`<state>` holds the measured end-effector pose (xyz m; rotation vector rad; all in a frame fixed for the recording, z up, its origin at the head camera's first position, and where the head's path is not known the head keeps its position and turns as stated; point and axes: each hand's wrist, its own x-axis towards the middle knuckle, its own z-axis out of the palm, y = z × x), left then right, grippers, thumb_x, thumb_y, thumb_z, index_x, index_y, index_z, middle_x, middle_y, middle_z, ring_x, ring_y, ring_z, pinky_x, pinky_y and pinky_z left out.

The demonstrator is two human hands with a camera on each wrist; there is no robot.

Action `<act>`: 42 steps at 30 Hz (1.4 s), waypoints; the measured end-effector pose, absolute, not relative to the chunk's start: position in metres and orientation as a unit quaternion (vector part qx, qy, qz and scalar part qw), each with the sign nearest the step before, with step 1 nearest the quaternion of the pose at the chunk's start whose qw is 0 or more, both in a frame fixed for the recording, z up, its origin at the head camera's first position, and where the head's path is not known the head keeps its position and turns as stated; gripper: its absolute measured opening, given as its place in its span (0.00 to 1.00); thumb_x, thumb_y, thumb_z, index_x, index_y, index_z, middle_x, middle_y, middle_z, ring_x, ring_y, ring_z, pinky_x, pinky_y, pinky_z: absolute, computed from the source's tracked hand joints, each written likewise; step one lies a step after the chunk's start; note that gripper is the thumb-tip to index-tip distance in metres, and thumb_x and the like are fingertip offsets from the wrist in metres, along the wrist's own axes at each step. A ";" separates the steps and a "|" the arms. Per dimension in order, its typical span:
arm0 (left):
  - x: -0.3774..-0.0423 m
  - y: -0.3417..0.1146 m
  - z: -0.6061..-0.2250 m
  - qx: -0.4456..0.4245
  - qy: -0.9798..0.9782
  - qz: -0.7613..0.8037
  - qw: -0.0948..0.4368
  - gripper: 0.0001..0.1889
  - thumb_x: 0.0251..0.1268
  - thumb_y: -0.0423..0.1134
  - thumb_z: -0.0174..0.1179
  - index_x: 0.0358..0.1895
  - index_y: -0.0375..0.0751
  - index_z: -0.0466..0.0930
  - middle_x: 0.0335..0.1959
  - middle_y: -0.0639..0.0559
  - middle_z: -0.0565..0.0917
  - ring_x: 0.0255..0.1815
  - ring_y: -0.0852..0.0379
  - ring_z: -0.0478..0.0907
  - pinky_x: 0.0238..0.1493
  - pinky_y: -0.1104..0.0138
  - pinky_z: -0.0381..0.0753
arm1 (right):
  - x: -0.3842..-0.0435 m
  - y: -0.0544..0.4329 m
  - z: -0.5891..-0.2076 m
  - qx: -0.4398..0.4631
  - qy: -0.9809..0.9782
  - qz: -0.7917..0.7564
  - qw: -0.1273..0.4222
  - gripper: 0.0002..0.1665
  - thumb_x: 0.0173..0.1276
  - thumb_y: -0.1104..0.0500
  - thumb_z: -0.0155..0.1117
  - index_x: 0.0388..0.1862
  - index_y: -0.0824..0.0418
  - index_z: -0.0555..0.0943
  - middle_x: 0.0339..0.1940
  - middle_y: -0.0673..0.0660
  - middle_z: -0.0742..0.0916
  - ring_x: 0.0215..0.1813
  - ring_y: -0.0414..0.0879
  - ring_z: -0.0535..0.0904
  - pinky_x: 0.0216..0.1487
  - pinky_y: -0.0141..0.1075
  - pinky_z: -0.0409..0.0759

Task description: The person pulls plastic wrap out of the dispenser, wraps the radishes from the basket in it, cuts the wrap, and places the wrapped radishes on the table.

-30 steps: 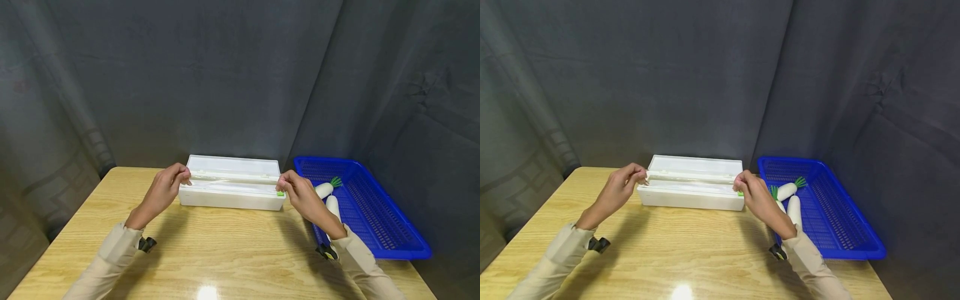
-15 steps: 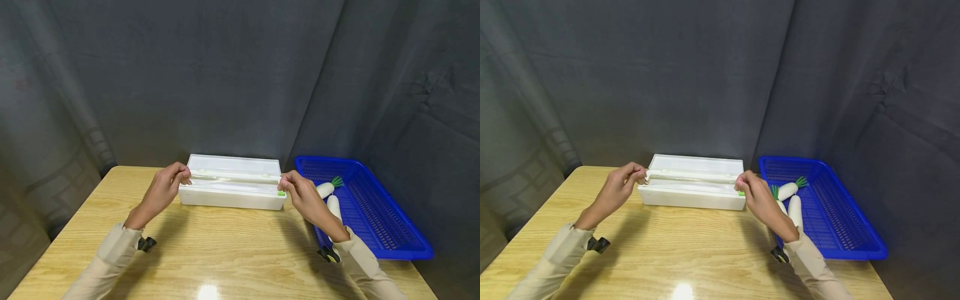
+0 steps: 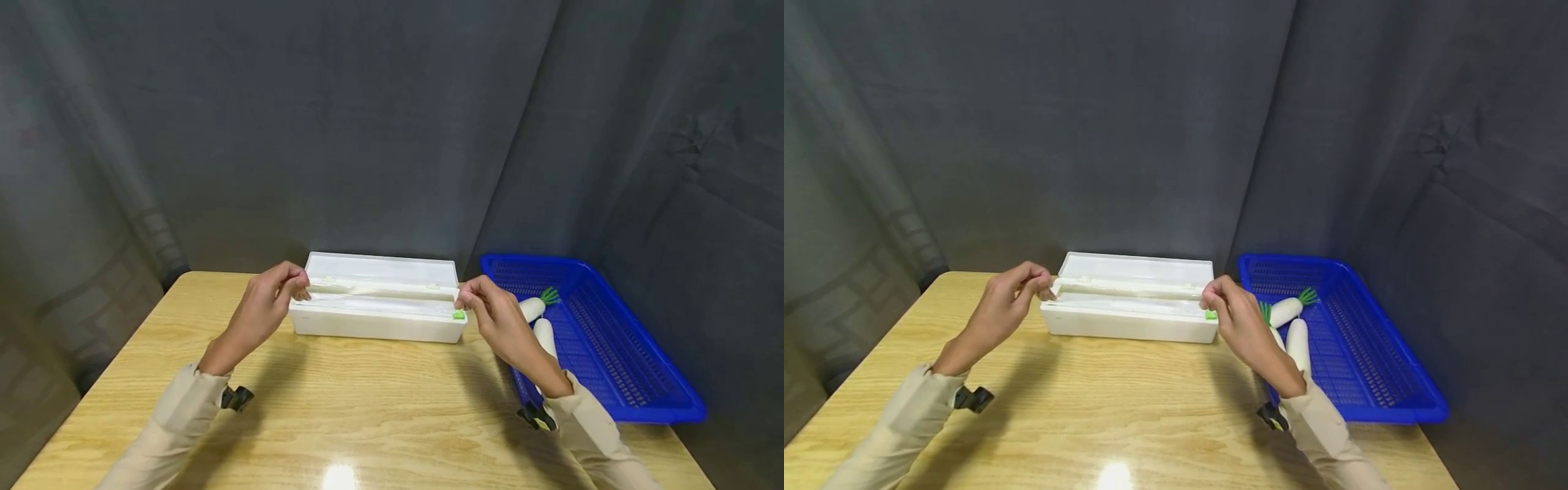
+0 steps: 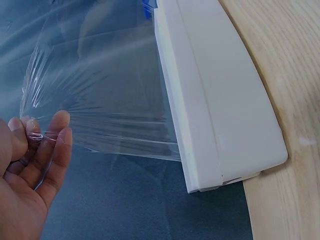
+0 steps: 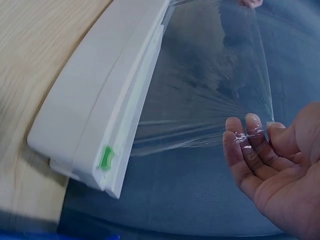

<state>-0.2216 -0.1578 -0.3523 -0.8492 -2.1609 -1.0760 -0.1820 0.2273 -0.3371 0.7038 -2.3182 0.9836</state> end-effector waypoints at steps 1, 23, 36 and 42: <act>-0.221 -0.158 -0.352 -0.318 -0.809 -0.403 0.287 0.06 0.72 0.22 0.59 0.39 0.36 0.81 0.29 0.53 0.84 0.29 0.57 0.83 0.34 0.77 0.77 | -0.182 0.228 -0.337 0.258 -0.856 0.368 0.257 0.07 0.75 0.74 0.60 0.37 0.66 0.79 0.33 0.55 0.88 0.38 0.44 0.85 0.40 0.22 0.77; -0.217 -0.153 -0.342 -0.345 -0.779 -0.425 0.305 0.09 0.68 0.18 0.60 0.38 0.35 0.82 0.29 0.53 0.85 0.28 0.59 0.81 0.34 0.77 0.78 | -0.171 0.231 -0.330 0.255 -0.833 0.414 0.263 0.06 0.77 0.76 0.56 0.40 0.69 0.78 0.34 0.57 0.88 0.39 0.37 0.83 0.45 0.20 0.78; -0.211 -0.151 -0.334 -0.343 -0.771 -0.425 0.327 0.08 0.65 0.18 0.62 0.38 0.33 0.82 0.29 0.50 0.85 0.27 0.59 0.82 0.35 0.79 0.77 | -0.167 0.231 -0.324 0.259 -0.819 0.440 0.260 0.06 0.77 0.77 0.54 0.40 0.72 0.77 0.34 0.60 0.87 0.40 0.34 0.83 0.46 0.22 0.81; -0.210 -0.151 -0.331 -0.345 -0.764 -0.438 0.325 0.08 0.64 0.17 0.62 0.37 0.32 0.81 0.28 0.50 0.85 0.27 0.61 0.82 0.34 0.79 0.78 | -0.167 0.230 -0.321 0.268 -0.809 0.455 0.256 0.06 0.77 0.78 0.53 0.40 0.73 0.76 0.34 0.61 0.86 0.40 0.34 0.82 0.47 0.22 0.80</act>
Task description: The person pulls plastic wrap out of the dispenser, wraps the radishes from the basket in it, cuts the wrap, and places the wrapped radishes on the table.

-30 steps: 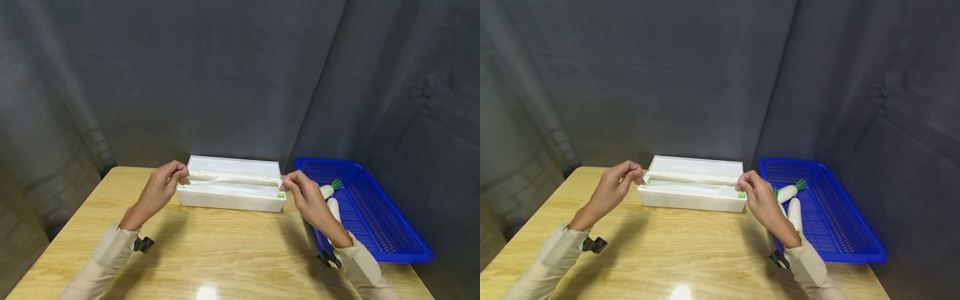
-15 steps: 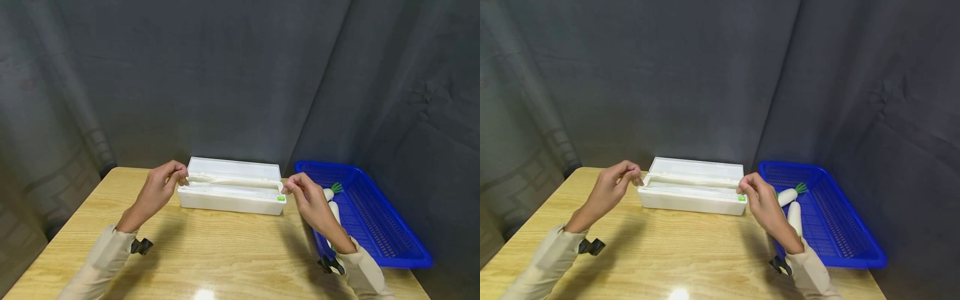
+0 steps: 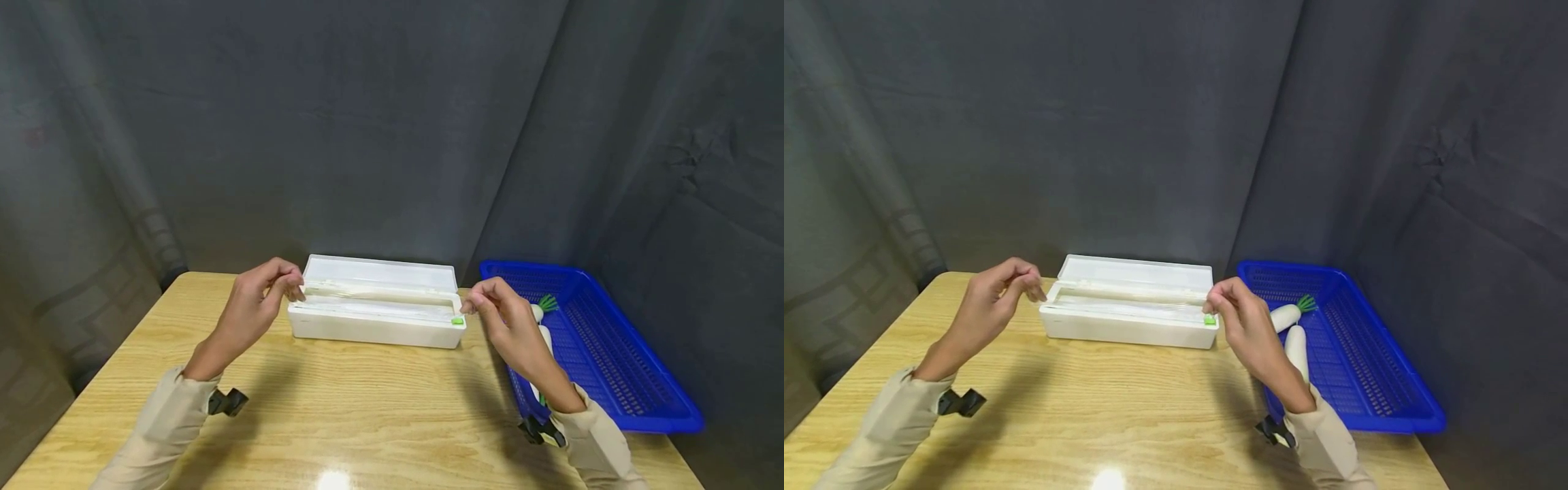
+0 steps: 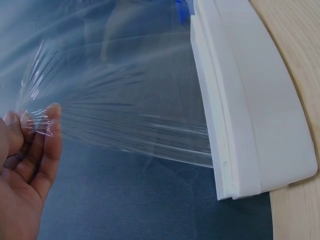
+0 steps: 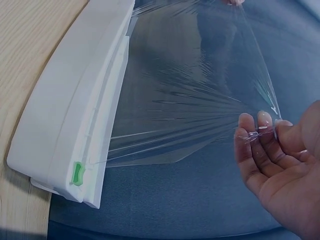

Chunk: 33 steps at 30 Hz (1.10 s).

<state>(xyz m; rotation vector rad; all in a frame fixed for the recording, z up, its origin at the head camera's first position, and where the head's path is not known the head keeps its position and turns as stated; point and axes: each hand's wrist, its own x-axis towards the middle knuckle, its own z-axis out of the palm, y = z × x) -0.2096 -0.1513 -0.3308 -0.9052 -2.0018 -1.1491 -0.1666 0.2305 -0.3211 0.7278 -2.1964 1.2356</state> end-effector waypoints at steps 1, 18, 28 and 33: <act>-0.210 -0.152 -0.330 -0.346 -0.763 -0.439 0.325 0.08 0.64 0.16 0.62 0.37 0.31 0.81 0.28 0.50 0.85 0.27 0.61 0.82 0.34 0.79 0.78 | -0.167 0.230 -0.321 0.269 -0.807 0.458 0.257 0.06 0.77 0.78 0.53 0.40 0.73 0.76 0.33 0.61 0.86 0.40 0.34 0.82 0.47 0.22 0.80; -0.205 -0.152 -0.320 -0.350 -0.752 -0.447 0.334 0.08 0.63 0.15 0.62 0.36 0.30 0.80 0.28 0.49 0.85 0.27 0.64 0.81 0.33 0.77 0.79 | -0.166 0.229 -0.314 0.281 -0.780 0.487 0.273 0.04 0.75 0.80 0.53 0.41 0.77 0.75 0.33 0.61 0.84 0.40 0.35 0.82 0.46 0.24 0.81; -0.201 -0.152 -0.321 -0.357 -0.746 -0.442 0.348 0.09 0.60 0.13 0.62 0.36 0.29 0.80 0.29 0.48 0.84 0.28 0.64 0.80 0.35 0.78 0.78 | -0.165 0.227 -0.317 0.292 -0.758 0.507 0.288 0.05 0.75 0.81 0.52 0.41 0.78 0.75 0.34 0.54 0.84 0.40 0.36 0.83 0.47 0.24 0.81; -0.201 -0.151 -0.321 -0.362 -0.736 -0.443 0.361 0.10 0.60 0.13 0.62 0.36 0.30 0.80 0.30 0.46 0.84 0.29 0.63 0.81 0.35 0.77 0.79 | -0.166 0.225 -0.318 0.299 -0.745 0.520 0.293 0.05 0.75 0.81 0.51 0.41 0.79 0.75 0.34 0.51 0.85 0.40 0.36 0.83 0.47 0.24 0.80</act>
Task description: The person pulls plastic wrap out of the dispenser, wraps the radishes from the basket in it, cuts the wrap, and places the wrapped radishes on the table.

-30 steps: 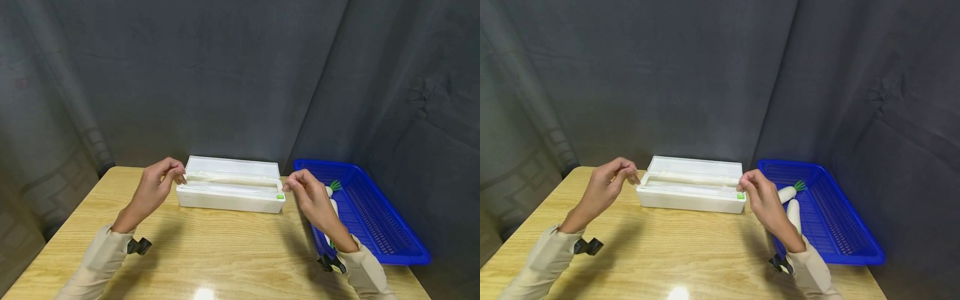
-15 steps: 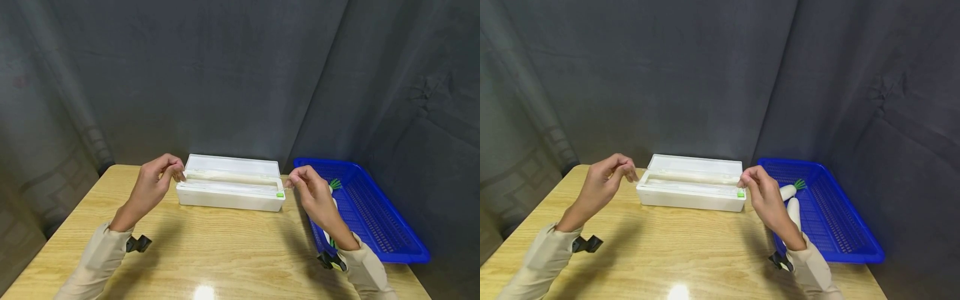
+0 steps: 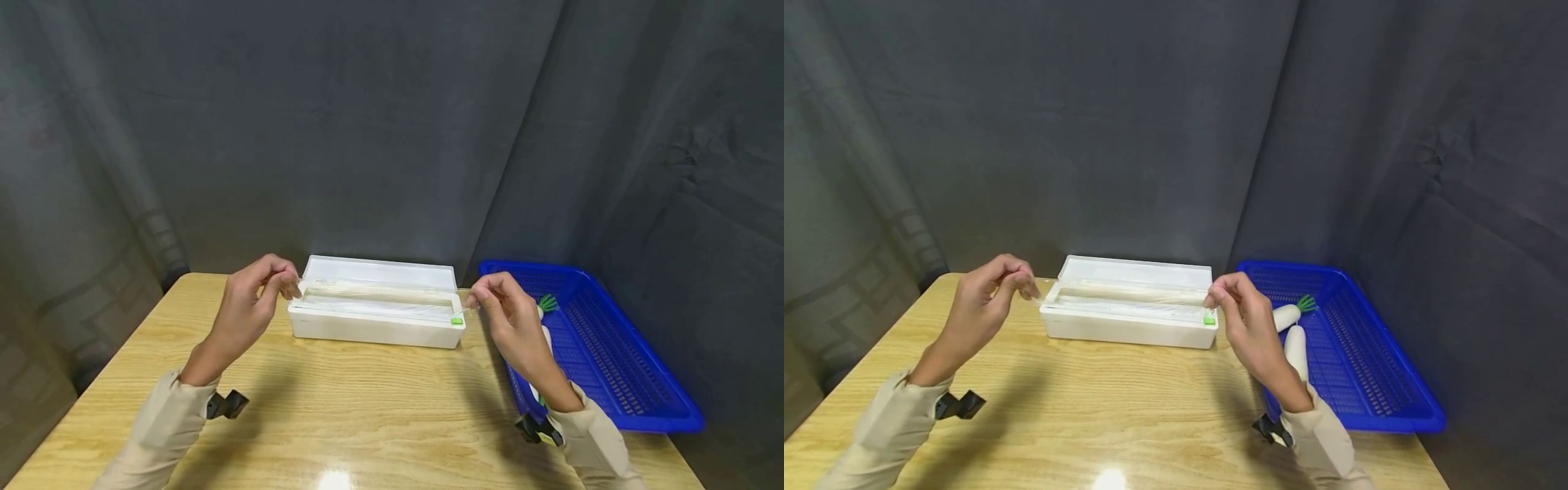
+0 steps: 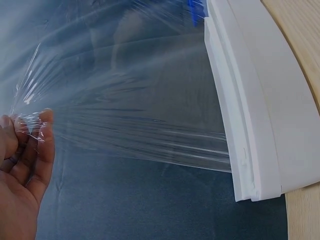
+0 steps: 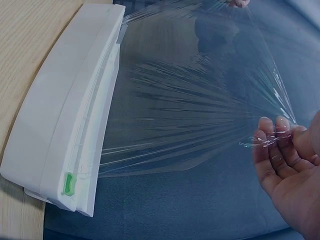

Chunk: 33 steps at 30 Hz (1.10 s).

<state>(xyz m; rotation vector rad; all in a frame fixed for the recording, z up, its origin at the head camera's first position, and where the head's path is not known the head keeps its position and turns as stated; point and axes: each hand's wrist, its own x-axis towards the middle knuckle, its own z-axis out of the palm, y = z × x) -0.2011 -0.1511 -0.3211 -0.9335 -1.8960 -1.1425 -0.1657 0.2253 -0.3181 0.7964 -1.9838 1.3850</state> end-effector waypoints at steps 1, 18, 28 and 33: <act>-0.201 -0.151 -0.321 -0.364 -0.734 -0.444 0.363 0.11 0.60 0.12 0.61 0.37 0.30 0.80 0.30 0.46 0.84 0.29 0.63 0.81 0.35 0.77 0.80 | -0.165 0.225 -0.318 0.300 -0.743 0.521 0.293 0.05 0.75 0.81 0.51 0.41 0.79 0.75 0.34 0.51 0.85 0.40 0.36 0.83 0.47 0.24 0.80; -0.198 -0.154 -0.316 -0.381 -0.712 -0.469 0.357 0.08 0.62 0.14 0.60 0.36 0.29 0.80 0.29 0.45 0.83 0.30 0.66 0.81 0.37 0.78 0.81 | -0.163 0.224 -0.311 0.308 -0.731 0.531 0.297 0.05 0.76 0.81 0.51 0.41 0.79 0.74 0.34 0.50 0.85 0.40 0.37 0.83 0.45 0.24 0.80; -0.194 -0.154 -0.314 -0.395 -0.685 -0.525 0.314 0.07 0.66 0.14 0.56 0.37 0.26 0.79 0.30 0.43 0.81 0.31 0.65 0.82 0.36 0.77 0.80 | -0.159 0.225 -0.308 0.301 -0.729 0.544 0.288 0.04 0.76 0.80 0.51 0.41 0.80 0.74 0.35 0.49 0.84 0.40 0.37 0.83 0.49 0.25 0.80; -0.191 -0.154 -0.310 -0.395 -0.684 -0.532 0.305 0.05 0.68 0.15 0.56 0.37 0.25 0.78 0.29 0.43 0.81 0.30 0.63 0.81 0.36 0.76 0.80 | -0.156 0.225 -0.305 0.300 -0.728 0.551 0.277 0.04 0.77 0.80 0.51 0.41 0.80 0.74 0.35 0.50 0.84 0.40 0.38 0.83 0.48 0.25 0.80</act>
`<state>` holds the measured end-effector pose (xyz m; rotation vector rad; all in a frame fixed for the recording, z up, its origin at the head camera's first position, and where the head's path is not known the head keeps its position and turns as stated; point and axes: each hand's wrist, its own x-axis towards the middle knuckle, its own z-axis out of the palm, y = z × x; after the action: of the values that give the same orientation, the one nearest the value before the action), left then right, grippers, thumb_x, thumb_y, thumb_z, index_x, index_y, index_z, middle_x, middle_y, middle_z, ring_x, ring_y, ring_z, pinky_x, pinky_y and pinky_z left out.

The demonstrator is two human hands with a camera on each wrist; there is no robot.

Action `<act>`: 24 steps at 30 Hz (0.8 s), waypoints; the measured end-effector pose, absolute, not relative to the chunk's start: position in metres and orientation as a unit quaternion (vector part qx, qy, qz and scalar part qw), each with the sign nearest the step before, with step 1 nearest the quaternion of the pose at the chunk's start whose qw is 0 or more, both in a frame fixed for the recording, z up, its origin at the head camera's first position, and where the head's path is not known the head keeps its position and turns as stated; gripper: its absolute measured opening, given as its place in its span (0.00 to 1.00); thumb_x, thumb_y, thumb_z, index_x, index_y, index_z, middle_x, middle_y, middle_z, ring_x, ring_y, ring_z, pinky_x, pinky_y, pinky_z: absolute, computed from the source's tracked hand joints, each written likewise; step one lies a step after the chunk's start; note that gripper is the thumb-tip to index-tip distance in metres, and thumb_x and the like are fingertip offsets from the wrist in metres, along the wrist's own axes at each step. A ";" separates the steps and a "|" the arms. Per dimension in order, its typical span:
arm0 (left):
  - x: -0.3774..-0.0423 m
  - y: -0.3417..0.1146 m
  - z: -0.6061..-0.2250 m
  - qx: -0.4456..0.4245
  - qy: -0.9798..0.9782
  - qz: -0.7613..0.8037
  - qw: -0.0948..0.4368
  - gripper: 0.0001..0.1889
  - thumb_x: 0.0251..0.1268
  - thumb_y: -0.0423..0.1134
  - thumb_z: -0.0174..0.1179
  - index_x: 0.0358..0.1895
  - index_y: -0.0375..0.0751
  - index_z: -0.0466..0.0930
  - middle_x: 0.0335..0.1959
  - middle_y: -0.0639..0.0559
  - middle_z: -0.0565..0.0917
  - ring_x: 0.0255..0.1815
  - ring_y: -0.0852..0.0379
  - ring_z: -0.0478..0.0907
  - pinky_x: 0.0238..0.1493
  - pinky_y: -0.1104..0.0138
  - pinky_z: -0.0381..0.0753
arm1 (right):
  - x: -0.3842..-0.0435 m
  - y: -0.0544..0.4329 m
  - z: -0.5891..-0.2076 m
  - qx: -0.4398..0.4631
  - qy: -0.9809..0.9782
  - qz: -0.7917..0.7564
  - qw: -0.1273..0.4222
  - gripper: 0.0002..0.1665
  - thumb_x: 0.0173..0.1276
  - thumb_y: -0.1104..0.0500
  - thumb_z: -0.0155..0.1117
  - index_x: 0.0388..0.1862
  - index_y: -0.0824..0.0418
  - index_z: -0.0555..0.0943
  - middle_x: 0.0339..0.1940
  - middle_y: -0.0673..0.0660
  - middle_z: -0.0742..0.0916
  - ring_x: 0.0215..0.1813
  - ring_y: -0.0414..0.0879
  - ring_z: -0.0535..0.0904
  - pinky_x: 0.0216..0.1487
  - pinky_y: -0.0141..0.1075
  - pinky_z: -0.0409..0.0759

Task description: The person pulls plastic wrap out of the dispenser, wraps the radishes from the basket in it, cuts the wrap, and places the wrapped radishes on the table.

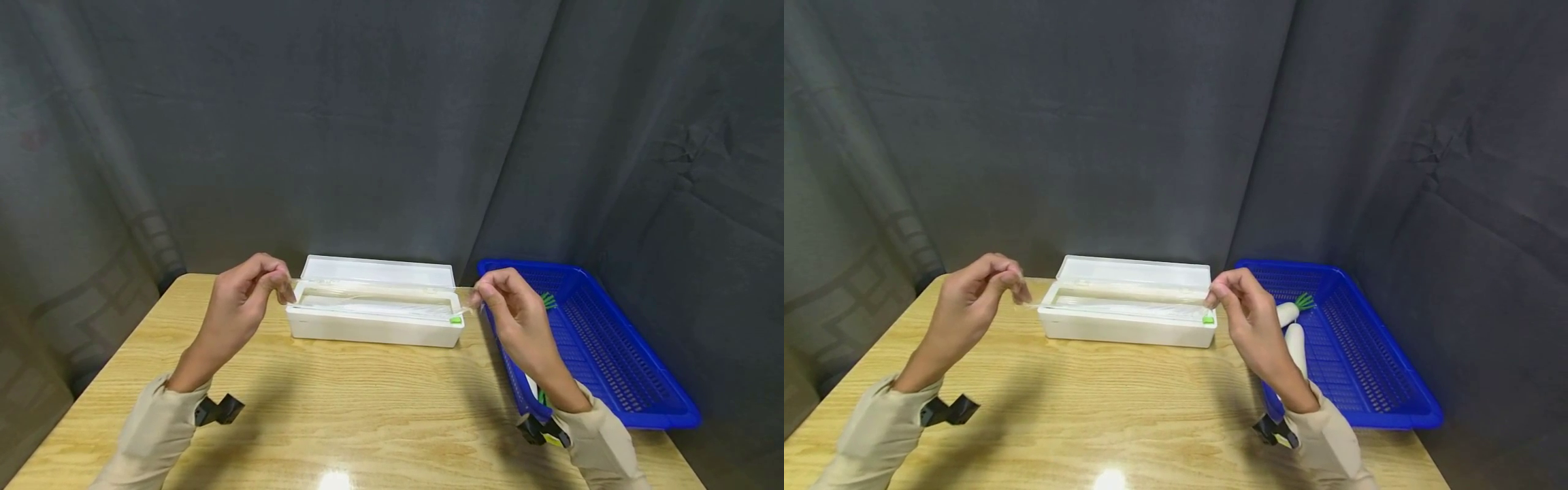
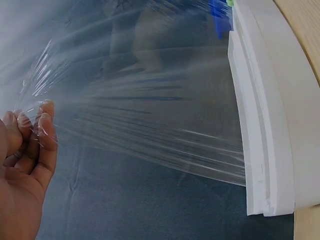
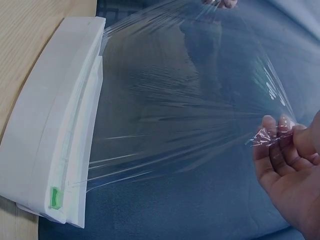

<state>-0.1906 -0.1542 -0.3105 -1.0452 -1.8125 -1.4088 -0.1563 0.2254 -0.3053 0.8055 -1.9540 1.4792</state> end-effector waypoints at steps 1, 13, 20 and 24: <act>-0.190 -0.155 -0.310 -0.394 -0.687 -0.534 0.296 0.06 0.68 0.15 0.56 0.37 0.25 0.78 0.29 0.44 0.81 0.30 0.63 0.81 0.35 0.76 0.80 | -0.156 0.226 -0.305 0.298 -0.733 0.548 0.272 0.04 0.77 0.80 0.51 0.41 0.79 0.74 0.35 0.50 0.84 0.40 0.38 0.82 0.48 0.25 0.80; -0.188 -0.170 -0.311 -0.376 -0.717 -0.564 0.161 0.03 0.75 0.21 0.56 0.39 0.24 0.78 0.30 0.54 0.79 0.27 0.63 0.82 0.32 0.74 0.82 | -0.154 0.236 -0.302 0.348 -0.751 0.523 0.202 0.07 0.78 0.79 0.50 0.42 0.73 0.75 0.34 0.51 0.83 0.40 0.39 0.80 0.46 0.27 0.80; -0.184 -0.169 -0.310 -0.375 -0.703 -0.582 0.160 0.05 0.76 0.21 0.54 0.40 0.27 0.79 0.29 0.53 0.80 0.27 0.63 0.82 0.31 0.74 0.82 | -0.154 0.235 -0.301 0.374 -0.726 0.539 0.205 0.08 0.77 0.80 0.49 0.41 0.74 0.75 0.33 0.54 0.83 0.39 0.41 0.81 0.46 0.27 0.80; -0.184 -0.170 -0.308 -0.379 -0.696 -0.589 0.159 0.05 0.76 0.20 0.54 0.40 0.26 0.79 0.29 0.53 0.79 0.27 0.62 0.82 0.32 0.74 0.82 | -0.153 0.235 -0.299 0.375 -0.724 0.542 0.204 0.09 0.77 0.81 0.49 0.41 0.74 0.75 0.33 0.54 0.83 0.38 0.41 0.81 0.45 0.27 0.80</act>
<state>-0.1837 -0.1696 -0.3082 -1.0829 -1.9914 -1.6830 -0.1532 0.2345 -0.2986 1.0465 -2.0187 1.5106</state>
